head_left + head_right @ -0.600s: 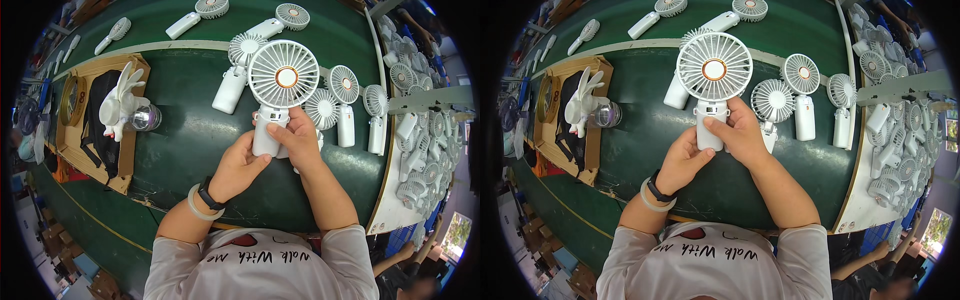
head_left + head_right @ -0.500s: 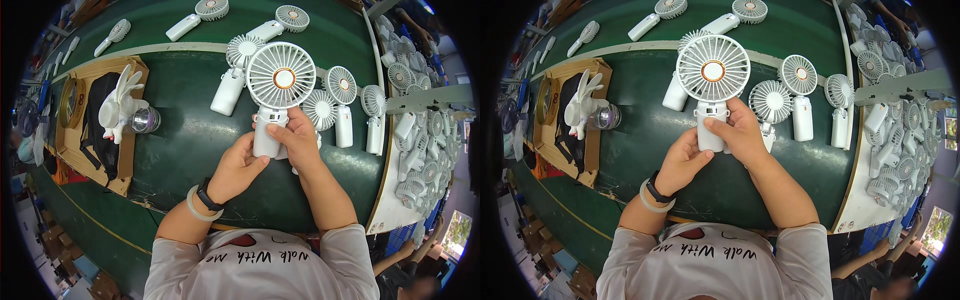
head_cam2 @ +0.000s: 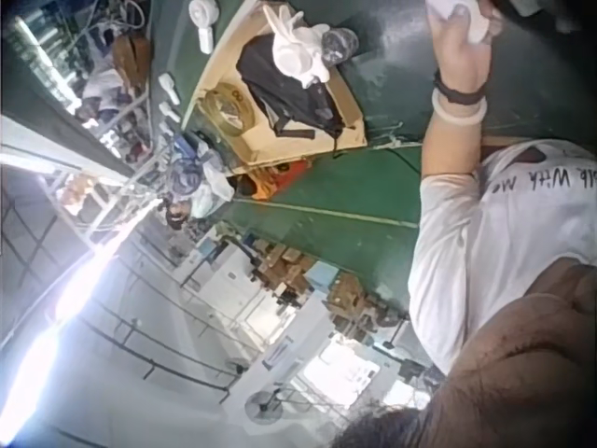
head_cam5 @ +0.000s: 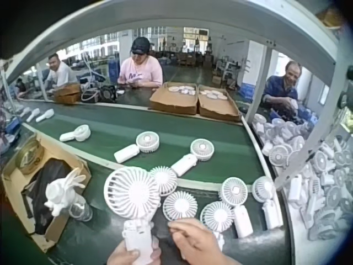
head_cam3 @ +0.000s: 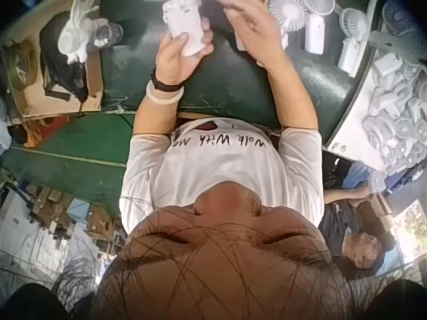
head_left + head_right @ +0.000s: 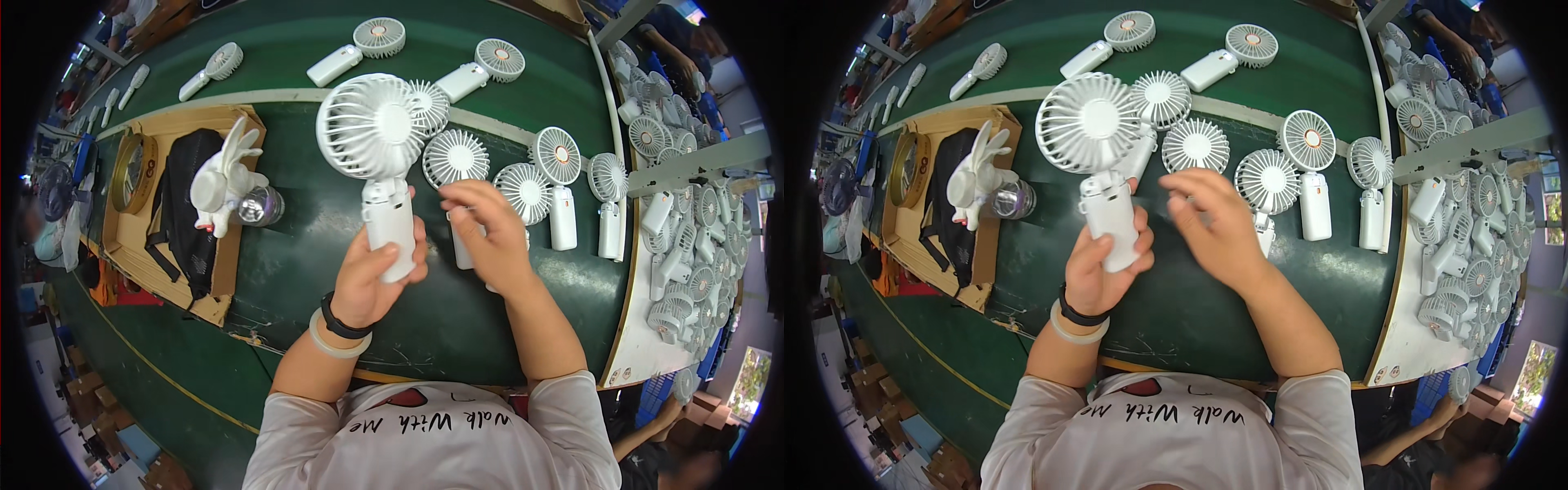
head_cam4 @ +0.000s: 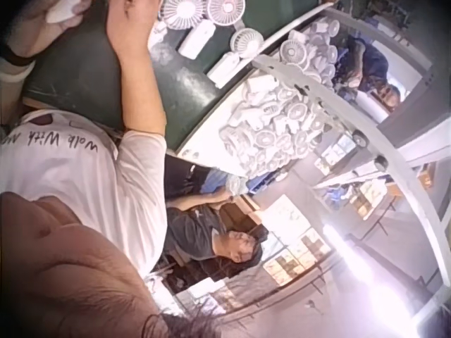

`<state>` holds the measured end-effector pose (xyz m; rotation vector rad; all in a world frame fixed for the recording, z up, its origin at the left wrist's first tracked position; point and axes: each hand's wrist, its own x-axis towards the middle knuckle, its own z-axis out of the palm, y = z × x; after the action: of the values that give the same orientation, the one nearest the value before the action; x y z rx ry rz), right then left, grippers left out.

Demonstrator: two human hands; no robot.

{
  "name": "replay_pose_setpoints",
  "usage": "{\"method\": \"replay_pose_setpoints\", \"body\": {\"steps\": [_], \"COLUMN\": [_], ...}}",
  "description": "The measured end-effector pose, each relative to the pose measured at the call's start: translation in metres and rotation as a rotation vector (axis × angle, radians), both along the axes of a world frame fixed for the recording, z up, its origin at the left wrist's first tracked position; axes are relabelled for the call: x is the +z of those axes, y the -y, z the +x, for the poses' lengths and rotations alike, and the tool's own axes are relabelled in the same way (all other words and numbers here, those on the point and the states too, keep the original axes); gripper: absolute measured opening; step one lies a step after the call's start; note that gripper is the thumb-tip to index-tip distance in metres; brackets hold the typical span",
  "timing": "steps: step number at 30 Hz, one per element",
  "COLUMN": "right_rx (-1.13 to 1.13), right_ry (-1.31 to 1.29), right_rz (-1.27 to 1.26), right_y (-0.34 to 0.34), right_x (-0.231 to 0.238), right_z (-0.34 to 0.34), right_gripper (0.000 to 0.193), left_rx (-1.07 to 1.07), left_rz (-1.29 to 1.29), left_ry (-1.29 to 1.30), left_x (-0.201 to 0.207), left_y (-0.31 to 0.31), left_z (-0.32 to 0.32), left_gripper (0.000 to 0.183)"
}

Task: The person assembles white portable fans on a green workbench. They pick up fan heads and bases, connect them, and test the units by pressing buttons to activate the blades. The person handles the fans one at a time, occasionally wiping them with a cloth, and places the finished units on the table.

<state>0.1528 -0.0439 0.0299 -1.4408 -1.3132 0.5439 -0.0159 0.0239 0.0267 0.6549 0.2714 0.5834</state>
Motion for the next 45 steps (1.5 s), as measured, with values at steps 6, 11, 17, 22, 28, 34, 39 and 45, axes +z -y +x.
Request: {"method": "replay_pose_setpoints", "body": {"steps": [6,11,17,22,28,34,39,45], "right_rx": [0.025,0.092,-0.01,-0.009,0.341,0.415,0.352,0.17], "right_ry": [0.222,0.376,0.211,0.192,-1.315,-1.408,-1.37,-1.101], "right_rz": [-0.127,-0.436,-0.296,-0.306,-0.281,-0.028,-0.036,-0.145], "right_y": [-0.026,-0.068,-0.064,-0.031,-0.002,0.008,0.007,0.01], "right_x": [0.003,-0.007,-0.061,-0.018,0.007,-0.016,-0.024,-0.019], "right_z": [-0.028,-0.046,-0.056,-0.034,-0.012,0.002,0.002,-0.002], "right_gripper": [0.029,0.03,0.035,0.054,0.066,0.056,0.046,0.038], "left_rx": [-0.169,-0.157,-0.145,0.045,0.145,0.031,0.003,-0.004], "left_rz": [-0.089,-0.032,-0.093,0.012,0.024,-0.023,-0.064,-0.075], "left_ry": [0.331,0.262,0.247,0.209,0.256,0.155,0.144,0.113], "left_x": [0.002,0.003,0.005,0.011,0.01,0.003,0.0,-0.003], "left_y": [-0.002,0.001,-0.001,0.004,0.003,0.001,0.001,-0.002], "left_z": [-0.007,-0.012,-0.011,-0.011,-0.012,-0.005,-0.006,-0.004], "left_gripper": [0.082,0.072,0.073,0.072,0.07,0.07,0.07,0.067]}}
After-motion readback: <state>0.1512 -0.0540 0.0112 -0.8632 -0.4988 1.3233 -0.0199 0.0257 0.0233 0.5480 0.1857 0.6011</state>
